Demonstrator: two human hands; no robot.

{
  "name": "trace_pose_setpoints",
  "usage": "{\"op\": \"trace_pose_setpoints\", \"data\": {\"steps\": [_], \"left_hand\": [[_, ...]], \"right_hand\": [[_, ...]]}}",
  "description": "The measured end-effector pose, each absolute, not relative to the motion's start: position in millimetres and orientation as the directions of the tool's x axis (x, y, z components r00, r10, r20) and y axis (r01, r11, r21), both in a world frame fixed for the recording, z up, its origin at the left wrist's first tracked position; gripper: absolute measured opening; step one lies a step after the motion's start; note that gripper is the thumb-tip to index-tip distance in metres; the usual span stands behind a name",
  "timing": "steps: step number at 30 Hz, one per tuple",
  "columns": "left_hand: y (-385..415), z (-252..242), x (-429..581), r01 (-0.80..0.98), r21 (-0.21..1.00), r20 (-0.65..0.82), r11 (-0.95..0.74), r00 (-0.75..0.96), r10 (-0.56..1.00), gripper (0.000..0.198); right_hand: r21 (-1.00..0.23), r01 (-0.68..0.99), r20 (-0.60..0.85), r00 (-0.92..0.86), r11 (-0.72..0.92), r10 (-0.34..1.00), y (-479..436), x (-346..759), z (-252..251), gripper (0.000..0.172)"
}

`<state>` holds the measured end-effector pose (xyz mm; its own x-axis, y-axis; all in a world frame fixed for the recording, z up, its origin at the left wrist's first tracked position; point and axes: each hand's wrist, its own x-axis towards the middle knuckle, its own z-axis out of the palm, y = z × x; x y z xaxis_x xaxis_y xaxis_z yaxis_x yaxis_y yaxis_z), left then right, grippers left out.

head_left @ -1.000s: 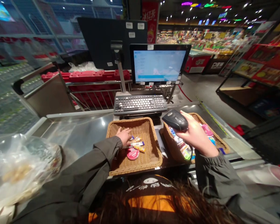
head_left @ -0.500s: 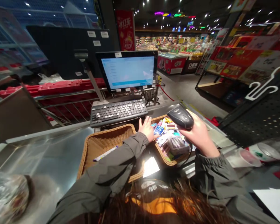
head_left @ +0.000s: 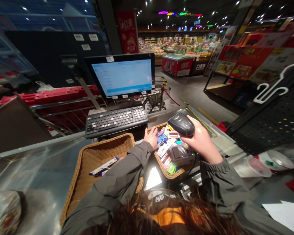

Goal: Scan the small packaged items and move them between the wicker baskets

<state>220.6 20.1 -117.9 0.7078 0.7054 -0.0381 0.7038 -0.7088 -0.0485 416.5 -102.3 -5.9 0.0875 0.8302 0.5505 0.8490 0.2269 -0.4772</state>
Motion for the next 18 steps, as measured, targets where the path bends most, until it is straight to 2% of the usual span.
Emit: {"op": "trace_pose_setpoints", "data": {"steps": [7,13,18], "left_hand": [[14,-114,227,0.777,-0.064,-0.05,-0.626,0.624,0.78,0.026],[21,-116,226,0.785,-0.047,-0.053,-0.617,0.615,0.787,0.027],[22,-119,222,0.817,-0.009,0.02,-0.576,0.576,0.817,0.034]], "right_hand": [[-0.485,0.838,0.559,0.077,0.25,0.826,-99,419,-6,0.063],[-0.508,0.825,0.542,0.083,0.247,0.836,-100,415,-5,0.063],[-0.513,0.825,0.526,0.084,0.237,0.846,-100,412,-7,0.062]]}}
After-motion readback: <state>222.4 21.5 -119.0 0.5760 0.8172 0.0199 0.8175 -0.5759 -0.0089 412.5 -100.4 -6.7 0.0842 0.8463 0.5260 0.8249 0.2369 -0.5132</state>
